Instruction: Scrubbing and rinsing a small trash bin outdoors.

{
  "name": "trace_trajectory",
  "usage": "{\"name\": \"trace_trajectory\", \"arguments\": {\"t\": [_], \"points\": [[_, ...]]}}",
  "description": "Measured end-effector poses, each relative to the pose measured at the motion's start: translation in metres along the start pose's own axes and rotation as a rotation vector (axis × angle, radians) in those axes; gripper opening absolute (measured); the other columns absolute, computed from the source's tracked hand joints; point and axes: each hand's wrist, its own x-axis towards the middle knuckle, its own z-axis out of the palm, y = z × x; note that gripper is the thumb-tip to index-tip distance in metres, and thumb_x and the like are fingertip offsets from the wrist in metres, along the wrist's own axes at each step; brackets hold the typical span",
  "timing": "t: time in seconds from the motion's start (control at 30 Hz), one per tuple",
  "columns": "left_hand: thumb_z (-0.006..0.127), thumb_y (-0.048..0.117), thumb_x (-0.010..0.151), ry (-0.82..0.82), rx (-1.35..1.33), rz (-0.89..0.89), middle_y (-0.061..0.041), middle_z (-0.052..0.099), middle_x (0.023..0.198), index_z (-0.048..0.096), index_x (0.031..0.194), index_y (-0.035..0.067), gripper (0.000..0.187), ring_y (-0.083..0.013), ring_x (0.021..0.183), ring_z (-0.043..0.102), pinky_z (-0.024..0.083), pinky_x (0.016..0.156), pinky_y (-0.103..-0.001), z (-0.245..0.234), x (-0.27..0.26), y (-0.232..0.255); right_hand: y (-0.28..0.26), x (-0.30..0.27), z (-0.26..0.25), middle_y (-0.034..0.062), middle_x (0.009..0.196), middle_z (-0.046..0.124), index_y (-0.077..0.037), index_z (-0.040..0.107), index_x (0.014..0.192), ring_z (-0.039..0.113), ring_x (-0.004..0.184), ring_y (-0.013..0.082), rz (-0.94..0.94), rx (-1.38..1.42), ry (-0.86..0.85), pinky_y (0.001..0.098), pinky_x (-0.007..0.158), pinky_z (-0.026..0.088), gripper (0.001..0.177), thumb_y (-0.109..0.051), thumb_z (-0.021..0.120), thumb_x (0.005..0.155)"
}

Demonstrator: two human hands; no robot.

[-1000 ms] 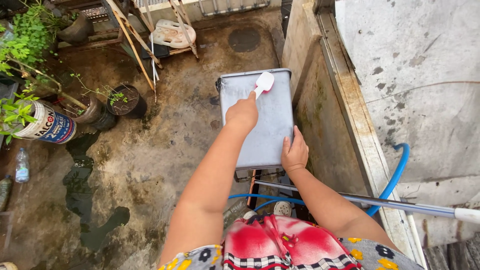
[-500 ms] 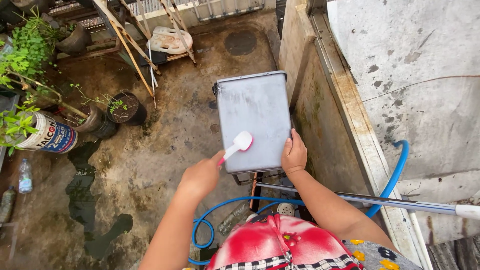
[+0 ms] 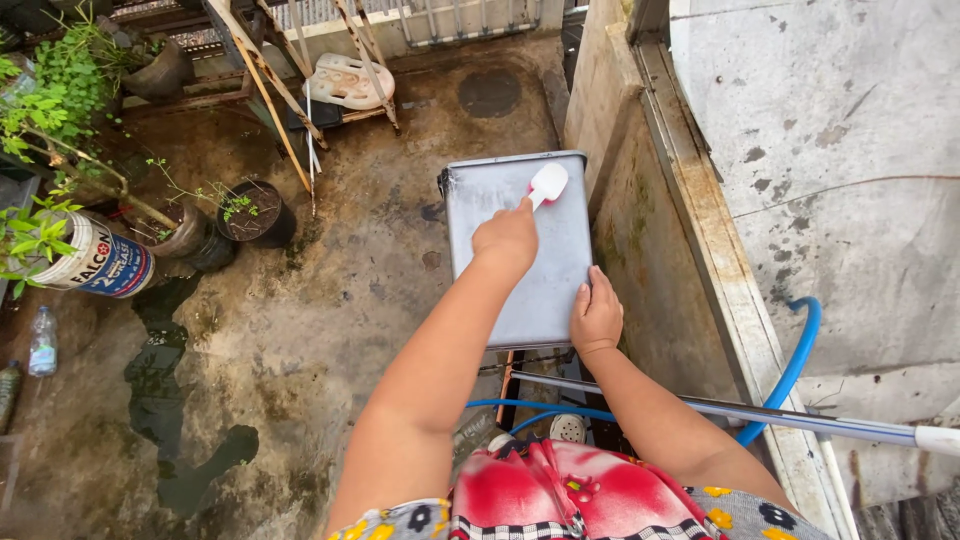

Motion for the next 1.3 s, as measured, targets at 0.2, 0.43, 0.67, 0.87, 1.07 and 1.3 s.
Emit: {"name": "trace_trajectory", "arguments": {"t": [0.2,0.43,0.67,0.87,1.07,1.3], "points": [[0.039,0.012,0.101,-0.128,0.032,0.035,-0.021,0.063,0.116,0.035,0.156,0.022,0.056,-0.0425,0.098,0.069,0.057,0.083,-0.053,-0.004,-0.114,-0.053,-0.001,0.000,-0.003,0.0157,0.148,0.058,-0.004,0.058,0.143,0.054,0.133,0.0358,0.005,0.021,-0.020,0.0473,0.112,0.039,0.046,-0.027,0.047,0.104],[0.040,0.016,0.101,-0.236,0.105,-0.087,-0.019,0.064,0.122,0.035,0.156,0.024,0.056,-0.0406,0.104,0.069,0.056,0.088,-0.051,-0.032,-0.191,-0.099,-0.002,0.000,-0.003,0.0161,0.148,0.058,-0.004,0.058,0.142,0.054,0.134,0.0364,-0.006,0.073,-0.028,0.0465,0.112,0.040,0.046,-0.028,0.048,0.104],[0.038,0.017,0.102,-0.055,0.054,-0.087,-0.021,0.067,0.121,0.044,0.151,0.019,0.050,-0.0415,0.107,0.068,0.056,0.090,-0.053,-0.020,-0.104,-0.078,-0.004,-0.001,-0.001,0.0170,0.147,0.059,-0.003,0.058,0.142,0.054,0.134,0.0365,-0.037,0.052,-0.010,0.0460,0.112,0.041,0.045,-0.028,0.048,0.105],[0.041,0.013,0.101,0.033,0.004,-0.086,-0.022,0.067,0.125,0.046,0.150,0.014,0.049,-0.0384,0.112,0.068,0.057,0.091,-0.049,-0.014,0.006,-0.031,-0.004,0.000,-0.001,0.0165,0.147,0.058,-0.003,0.058,0.142,0.054,0.134,0.0363,-0.038,0.009,-0.011,0.0470,0.111,0.040,0.046,-0.028,0.049,0.105],[0.042,0.012,0.100,-0.018,0.027,-0.059,-0.020,0.067,0.123,0.045,0.149,0.015,0.049,-0.0389,0.111,0.068,0.057,0.089,-0.050,-0.015,-0.037,-0.027,-0.006,-0.001,-0.006,0.0159,0.148,0.057,-0.004,0.057,0.142,0.054,0.134,0.0356,-0.003,-0.011,-0.033,0.0480,0.110,0.040,0.047,-0.028,0.050,0.103],[0.042,0.014,0.100,-0.199,0.088,-0.022,-0.021,0.066,0.120,0.039,0.153,0.020,0.054,-0.0416,0.106,0.068,0.056,0.089,-0.052,-0.021,-0.174,-0.089,-0.001,0.000,-0.002,0.0165,0.148,0.057,-0.004,0.057,0.143,0.053,0.135,0.0362,-0.020,0.029,-0.019,0.0471,0.112,0.040,0.047,-0.029,0.051,0.104]]}}
